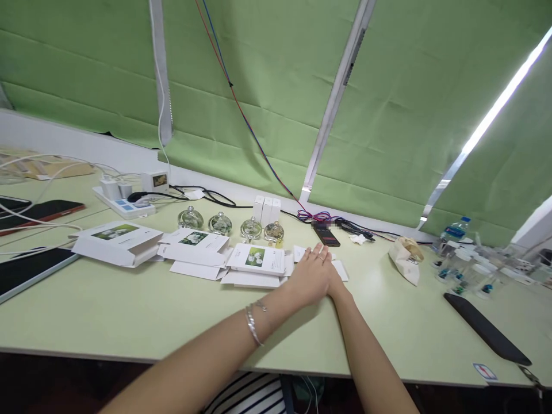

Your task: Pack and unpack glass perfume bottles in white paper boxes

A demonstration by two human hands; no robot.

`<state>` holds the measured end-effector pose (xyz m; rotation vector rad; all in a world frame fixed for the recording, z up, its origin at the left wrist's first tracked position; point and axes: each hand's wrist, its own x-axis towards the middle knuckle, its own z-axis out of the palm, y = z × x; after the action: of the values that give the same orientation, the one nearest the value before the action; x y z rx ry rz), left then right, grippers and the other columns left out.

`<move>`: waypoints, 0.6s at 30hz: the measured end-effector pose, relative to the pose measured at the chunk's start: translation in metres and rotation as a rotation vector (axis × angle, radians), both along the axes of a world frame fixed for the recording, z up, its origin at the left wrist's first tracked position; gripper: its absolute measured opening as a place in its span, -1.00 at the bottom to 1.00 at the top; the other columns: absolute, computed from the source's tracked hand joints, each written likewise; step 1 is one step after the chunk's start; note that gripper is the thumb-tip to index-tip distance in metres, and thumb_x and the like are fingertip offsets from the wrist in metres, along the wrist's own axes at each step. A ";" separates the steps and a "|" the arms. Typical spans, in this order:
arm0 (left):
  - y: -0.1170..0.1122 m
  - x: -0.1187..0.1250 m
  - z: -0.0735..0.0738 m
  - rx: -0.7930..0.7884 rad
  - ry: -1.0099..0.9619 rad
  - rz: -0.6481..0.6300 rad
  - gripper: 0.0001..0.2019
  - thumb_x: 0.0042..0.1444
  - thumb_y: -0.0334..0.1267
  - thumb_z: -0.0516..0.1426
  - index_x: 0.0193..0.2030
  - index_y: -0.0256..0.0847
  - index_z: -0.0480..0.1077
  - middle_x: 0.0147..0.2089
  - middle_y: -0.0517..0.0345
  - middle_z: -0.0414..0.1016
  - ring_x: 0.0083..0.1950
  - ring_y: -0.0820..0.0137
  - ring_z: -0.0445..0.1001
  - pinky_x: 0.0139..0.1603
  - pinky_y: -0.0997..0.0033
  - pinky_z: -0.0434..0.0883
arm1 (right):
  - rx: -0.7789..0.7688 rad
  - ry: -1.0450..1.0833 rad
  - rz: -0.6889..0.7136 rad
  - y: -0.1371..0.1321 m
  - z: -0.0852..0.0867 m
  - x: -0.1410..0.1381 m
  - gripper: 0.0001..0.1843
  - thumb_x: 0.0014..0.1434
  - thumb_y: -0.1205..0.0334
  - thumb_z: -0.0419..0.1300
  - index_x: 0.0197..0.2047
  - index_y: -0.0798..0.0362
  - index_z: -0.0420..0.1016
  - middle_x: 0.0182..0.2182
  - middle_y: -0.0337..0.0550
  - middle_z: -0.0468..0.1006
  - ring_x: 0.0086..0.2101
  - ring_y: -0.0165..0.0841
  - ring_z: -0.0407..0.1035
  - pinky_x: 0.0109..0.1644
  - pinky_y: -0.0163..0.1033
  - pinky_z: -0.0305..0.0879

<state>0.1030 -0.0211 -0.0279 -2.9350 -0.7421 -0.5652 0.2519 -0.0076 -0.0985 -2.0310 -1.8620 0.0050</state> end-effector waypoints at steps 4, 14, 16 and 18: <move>0.019 -0.065 0.004 0.048 0.135 0.016 -0.32 0.12 0.02 0.02 0.29 -0.33 0.00 0.36 -0.19 -0.08 0.37 0.00 -0.17 0.29 -0.04 -0.08 | -0.067 0.011 -0.035 0.000 0.003 -0.003 -0.46 0.27 0.18 -0.19 0.26 0.21 0.10 0.25 0.05 0.08 0.22 -0.12 -0.02 0.23 0.02 -0.07; 0.067 -0.118 -0.006 0.029 0.308 -0.005 -0.33 0.12 -0.05 0.04 0.32 -0.23 -0.07 0.37 -0.11 -0.10 0.36 0.09 -0.11 0.28 0.05 -0.10 | -0.033 -0.033 -0.039 -0.002 0.009 -0.007 -0.49 0.26 0.19 -0.15 0.21 0.22 0.19 0.21 0.03 0.17 0.19 -0.19 0.05 0.23 -0.09 -0.02; 0.069 -0.116 -0.008 0.035 0.299 0.006 -0.35 0.13 -0.05 0.04 0.31 -0.23 -0.05 0.36 -0.10 -0.06 0.36 0.08 -0.09 0.28 0.06 -0.09 | -0.009 -0.052 -0.040 -0.003 0.009 -0.007 -0.50 0.25 0.20 -0.13 0.19 0.20 0.22 0.20 0.03 0.19 0.18 -0.20 0.09 0.22 -0.09 0.01; 0.070 -0.116 -0.009 0.042 0.283 0.001 -0.33 0.12 0.01 0.04 0.30 -0.21 -0.03 0.36 -0.09 -0.05 0.35 0.07 -0.08 0.27 0.05 -0.08 | 0.026 -0.068 -0.047 -0.004 0.010 -0.009 -0.52 0.25 0.20 -0.13 0.18 0.18 0.23 0.19 0.03 0.21 0.17 -0.18 0.10 0.20 -0.04 0.02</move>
<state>-0.0129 0.0493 -0.0366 -2.8866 -0.6882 -0.1558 0.2430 -0.0117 -0.0883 -2.0808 -1.8447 -0.1019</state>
